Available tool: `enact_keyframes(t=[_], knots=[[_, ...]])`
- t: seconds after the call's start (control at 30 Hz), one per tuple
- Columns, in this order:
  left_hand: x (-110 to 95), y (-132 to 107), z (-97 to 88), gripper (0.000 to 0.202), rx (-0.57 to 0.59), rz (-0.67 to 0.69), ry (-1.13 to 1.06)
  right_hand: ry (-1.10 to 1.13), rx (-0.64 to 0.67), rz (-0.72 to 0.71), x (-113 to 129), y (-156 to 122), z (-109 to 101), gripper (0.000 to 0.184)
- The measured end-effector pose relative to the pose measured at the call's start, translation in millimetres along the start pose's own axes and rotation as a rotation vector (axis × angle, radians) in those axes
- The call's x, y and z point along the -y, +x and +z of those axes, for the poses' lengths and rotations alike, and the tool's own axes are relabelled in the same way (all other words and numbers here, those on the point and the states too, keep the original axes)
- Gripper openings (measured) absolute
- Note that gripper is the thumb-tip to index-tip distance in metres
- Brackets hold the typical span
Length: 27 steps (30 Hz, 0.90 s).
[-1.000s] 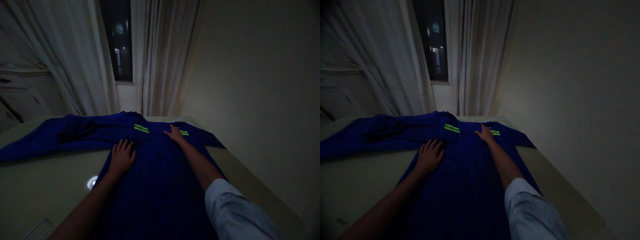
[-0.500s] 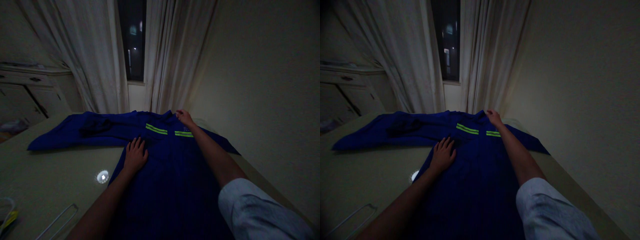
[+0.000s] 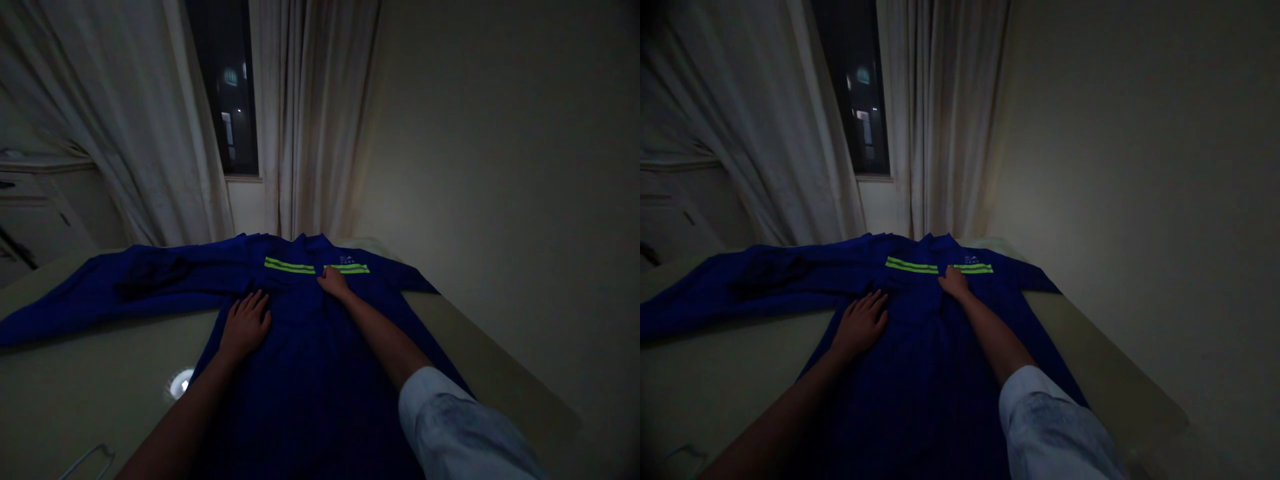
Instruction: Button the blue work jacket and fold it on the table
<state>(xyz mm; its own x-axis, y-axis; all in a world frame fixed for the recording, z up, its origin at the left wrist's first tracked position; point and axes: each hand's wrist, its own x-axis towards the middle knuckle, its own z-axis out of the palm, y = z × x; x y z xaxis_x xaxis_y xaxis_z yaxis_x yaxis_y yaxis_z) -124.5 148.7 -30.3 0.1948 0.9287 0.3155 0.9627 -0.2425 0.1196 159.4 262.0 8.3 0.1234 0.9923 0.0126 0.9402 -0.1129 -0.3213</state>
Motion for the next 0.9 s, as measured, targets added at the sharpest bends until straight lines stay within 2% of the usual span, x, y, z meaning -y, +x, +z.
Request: enact_keyframes(t=[0.2,0.33,0.43,0.5,0.63,0.77,0.9], knots=[[-3,2,-6.4,0.053,0.049,-0.025,-0.006,0.037,-0.041,0.088,-20,8,-5,0.039],[-4,2,-8.0,0.055,0.067,-0.03,-0.001,0.046,-0.061,0.087,-27,5,-5,0.045],[-4,1,-7.1,0.055,0.054,-0.02,0.008,0.025,-0.09,0.039,-19,5,-4,0.053],[-4,1,-6.2,0.056,0.045,-0.008,0.013,-0.009,-0.119,-0.064,-9,9,-2,0.055],[-4,1,-4.8,0.054,0.029,-0.001,0.02,-0.04,-0.168,-0.241,16,31,-2,0.047],[-3,1,-3.4,0.053,0.025,0.01,0.04,-0.049,-0.155,-0.177,30,55,3,0.039],[-3,1,-6.3,0.053,0.052,0.037,0.094,-0.032,-0.196,-0.063,28,67,21,0.034]])
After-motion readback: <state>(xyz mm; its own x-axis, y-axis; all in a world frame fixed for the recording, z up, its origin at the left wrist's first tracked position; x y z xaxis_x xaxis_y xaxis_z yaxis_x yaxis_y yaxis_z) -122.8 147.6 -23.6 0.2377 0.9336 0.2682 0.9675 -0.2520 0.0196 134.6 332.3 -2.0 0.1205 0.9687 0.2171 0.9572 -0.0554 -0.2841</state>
